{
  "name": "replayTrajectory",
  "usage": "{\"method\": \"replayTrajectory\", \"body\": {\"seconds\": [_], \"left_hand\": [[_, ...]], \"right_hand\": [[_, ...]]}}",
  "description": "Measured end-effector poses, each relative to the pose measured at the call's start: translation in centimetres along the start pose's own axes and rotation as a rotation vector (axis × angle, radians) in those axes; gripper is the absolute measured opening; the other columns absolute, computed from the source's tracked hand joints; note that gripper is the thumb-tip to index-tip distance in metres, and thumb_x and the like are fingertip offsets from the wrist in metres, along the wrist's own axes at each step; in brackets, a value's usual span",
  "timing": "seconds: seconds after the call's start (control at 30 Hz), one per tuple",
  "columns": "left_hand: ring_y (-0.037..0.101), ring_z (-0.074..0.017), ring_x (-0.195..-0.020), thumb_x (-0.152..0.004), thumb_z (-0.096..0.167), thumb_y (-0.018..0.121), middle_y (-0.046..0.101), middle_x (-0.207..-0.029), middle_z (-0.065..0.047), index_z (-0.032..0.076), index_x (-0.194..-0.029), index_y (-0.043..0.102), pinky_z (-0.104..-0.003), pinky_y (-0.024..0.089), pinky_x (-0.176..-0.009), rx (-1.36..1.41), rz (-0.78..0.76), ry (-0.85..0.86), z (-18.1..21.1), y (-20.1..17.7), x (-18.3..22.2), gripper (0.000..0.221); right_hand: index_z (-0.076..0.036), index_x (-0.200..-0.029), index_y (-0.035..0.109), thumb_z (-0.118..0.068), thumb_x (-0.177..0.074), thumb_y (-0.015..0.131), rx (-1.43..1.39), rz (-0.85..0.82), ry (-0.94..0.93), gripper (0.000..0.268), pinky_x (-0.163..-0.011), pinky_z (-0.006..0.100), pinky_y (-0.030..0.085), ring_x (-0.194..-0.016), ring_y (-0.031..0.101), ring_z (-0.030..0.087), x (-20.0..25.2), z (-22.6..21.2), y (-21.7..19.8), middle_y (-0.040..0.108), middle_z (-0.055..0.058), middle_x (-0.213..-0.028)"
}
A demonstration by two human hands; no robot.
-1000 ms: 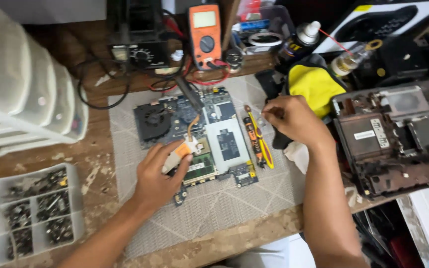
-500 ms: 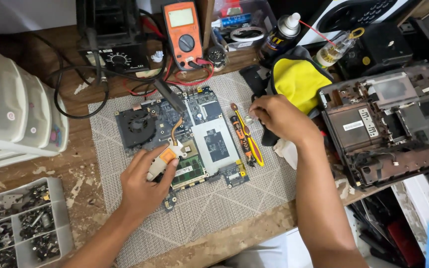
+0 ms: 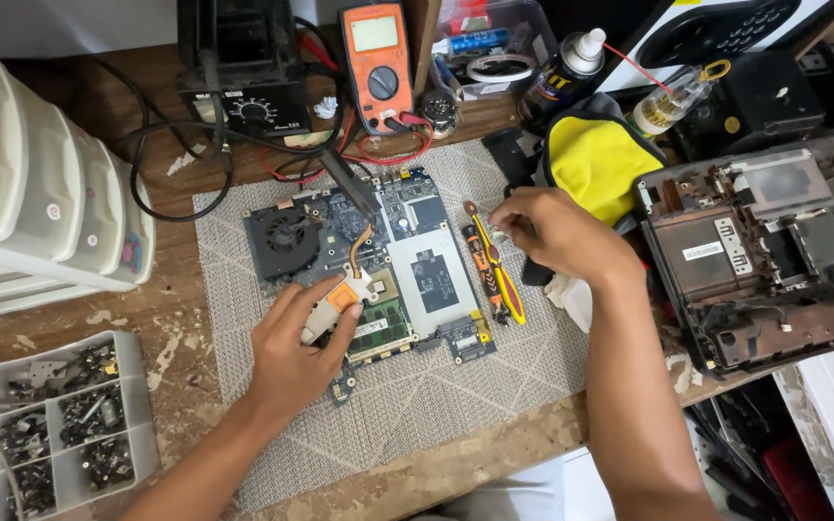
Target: Connecting and disconnecting various ribbon cables and wires on a laptop motherboard during a repair or assembly process.
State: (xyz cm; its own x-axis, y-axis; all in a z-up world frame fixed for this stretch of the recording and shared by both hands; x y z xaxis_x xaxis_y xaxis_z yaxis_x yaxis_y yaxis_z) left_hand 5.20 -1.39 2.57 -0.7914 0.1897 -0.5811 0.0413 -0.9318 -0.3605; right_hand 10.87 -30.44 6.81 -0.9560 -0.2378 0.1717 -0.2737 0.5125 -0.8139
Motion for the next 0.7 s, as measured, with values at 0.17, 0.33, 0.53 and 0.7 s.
{"method": "replayTrajectory", "body": {"seconds": [0.17,0.33,0.53,0.7], "left_hand": [[0.055,-0.0188,-0.057,-0.088,0.003,0.076,0.059,-0.072,-0.011,-0.006,-0.114,0.07,-0.029,0.041,-0.05,0.005,-0.004,0.009,0.5,-0.1,-0.3,0.029],[0.055,-0.019,-0.057,-0.087,0.004,0.077,0.06,-0.071,-0.01,-0.005,-0.114,0.071,-0.029,0.041,-0.049,0.005,0.001,0.007,0.7,-0.2,-0.4,0.029],[0.055,-0.0188,-0.056,-0.089,0.004,0.076,0.058,-0.071,-0.01,-0.004,-0.116,0.07,-0.028,0.041,-0.052,0.017,0.009,0.032,0.8,-0.5,-0.5,0.029],[0.057,-0.019,-0.058,-0.088,0.004,0.076,0.06,-0.072,-0.01,-0.003,-0.116,0.07,-0.03,0.042,-0.054,0.05,-0.002,0.012,0.8,-0.3,-0.5,0.029]], "right_hand": [[0.002,-0.104,0.075,0.0,-0.086,0.064,-0.011,0.006,0.009,0.021,-0.078,0.044,0.056,-0.087,0.072,0.037,0.1,-0.2,0.0,0.072,0.021,-0.091],[0.004,-0.104,0.074,-0.003,-0.093,0.059,-0.028,0.05,0.027,0.02,-0.075,0.044,0.056,-0.081,0.072,0.036,0.0,0.3,0.1,0.072,0.022,-0.086],[-0.005,-0.089,0.074,-0.005,-0.078,0.074,0.088,0.097,-0.046,0.011,-0.075,0.042,0.056,-0.08,0.071,0.036,-0.6,1.2,0.7,0.071,0.015,-0.081],[-0.005,-0.089,0.072,-0.005,-0.082,0.073,0.072,0.134,-0.026,0.008,-0.075,0.041,0.055,-0.078,0.07,0.032,-0.2,0.9,0.6,0.069,0.014,-0.08]]}}
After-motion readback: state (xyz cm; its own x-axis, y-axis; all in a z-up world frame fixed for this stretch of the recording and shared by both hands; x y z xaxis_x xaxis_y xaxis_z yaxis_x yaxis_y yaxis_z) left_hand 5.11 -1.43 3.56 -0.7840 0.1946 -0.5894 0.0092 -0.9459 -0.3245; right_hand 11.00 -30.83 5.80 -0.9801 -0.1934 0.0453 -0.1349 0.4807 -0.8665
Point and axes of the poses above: each hand's wrist, its own x-axis away from the middle knuckle, its own y-axis out of the palm, z = x × y, the point moved 6 cm from there along -x, towards the middle knuckle
